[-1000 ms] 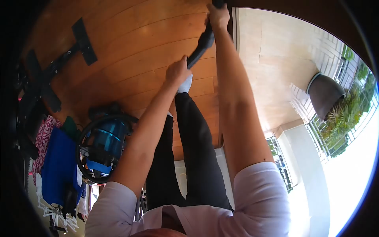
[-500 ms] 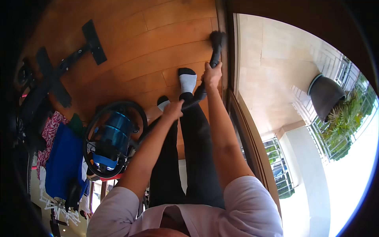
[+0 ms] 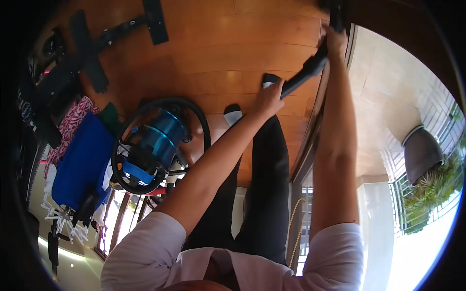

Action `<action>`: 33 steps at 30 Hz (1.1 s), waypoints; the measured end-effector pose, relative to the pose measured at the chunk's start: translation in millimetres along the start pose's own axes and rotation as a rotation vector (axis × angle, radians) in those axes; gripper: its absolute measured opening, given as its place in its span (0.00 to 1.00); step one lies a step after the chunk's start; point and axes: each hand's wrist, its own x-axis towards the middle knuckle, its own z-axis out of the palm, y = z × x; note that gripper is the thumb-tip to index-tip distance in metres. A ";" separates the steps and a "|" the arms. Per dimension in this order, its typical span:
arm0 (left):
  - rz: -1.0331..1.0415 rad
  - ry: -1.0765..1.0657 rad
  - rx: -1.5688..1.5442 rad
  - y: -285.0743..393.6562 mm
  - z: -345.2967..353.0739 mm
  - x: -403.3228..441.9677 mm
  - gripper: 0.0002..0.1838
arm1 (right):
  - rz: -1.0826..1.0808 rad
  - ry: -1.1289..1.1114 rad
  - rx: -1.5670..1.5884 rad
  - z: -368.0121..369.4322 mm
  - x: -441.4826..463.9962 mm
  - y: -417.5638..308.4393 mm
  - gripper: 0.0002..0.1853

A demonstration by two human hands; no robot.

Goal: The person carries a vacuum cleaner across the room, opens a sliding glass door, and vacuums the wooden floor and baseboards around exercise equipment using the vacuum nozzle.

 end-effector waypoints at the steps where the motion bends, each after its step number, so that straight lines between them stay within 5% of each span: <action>1: -0.019 -0.015 0.013 4.7 -3.4 15.9 0.26 | 0.004 -0.025 0.029 3.3 11.1 -18.0 0.12; 5: -0.155 -0.199 0.025 20.7 -26.7 31.1 0.31 | 0.020 -0.066 0.055 5.4 38.5 -21.0 0.18; 9: -0.267 -0.448 0.007 7.2 -32.9 -44.7 0.32 | 0.100 -0.006 0.055 -3.5 -46.7 6.8 0.16; 14: -0.350 -0.344 -0.002 26.8 -38.9 -57.4 0.29 | 0.241 0.087 -0.037 14.6 -59.6 -9.5 0.17; 21: -0.102 -0.289 0.096 55.8 -55.8 32.2 0.26 | 0.182 0.002 -0.089 0.7 11.1 -60.1 0.17; 28: -0.002 -0.474 0.225 60.2 -90.5 71.5 0.31 | 0.145 0.047 -0.262 10.4 -2.4 -102.8 0.23; 33: -0.228 -0.300 0.189 59.9 -104.5 121.1 0.28 | -0.032 0.067 -0.275 49.9 70.7 -119.9 0.28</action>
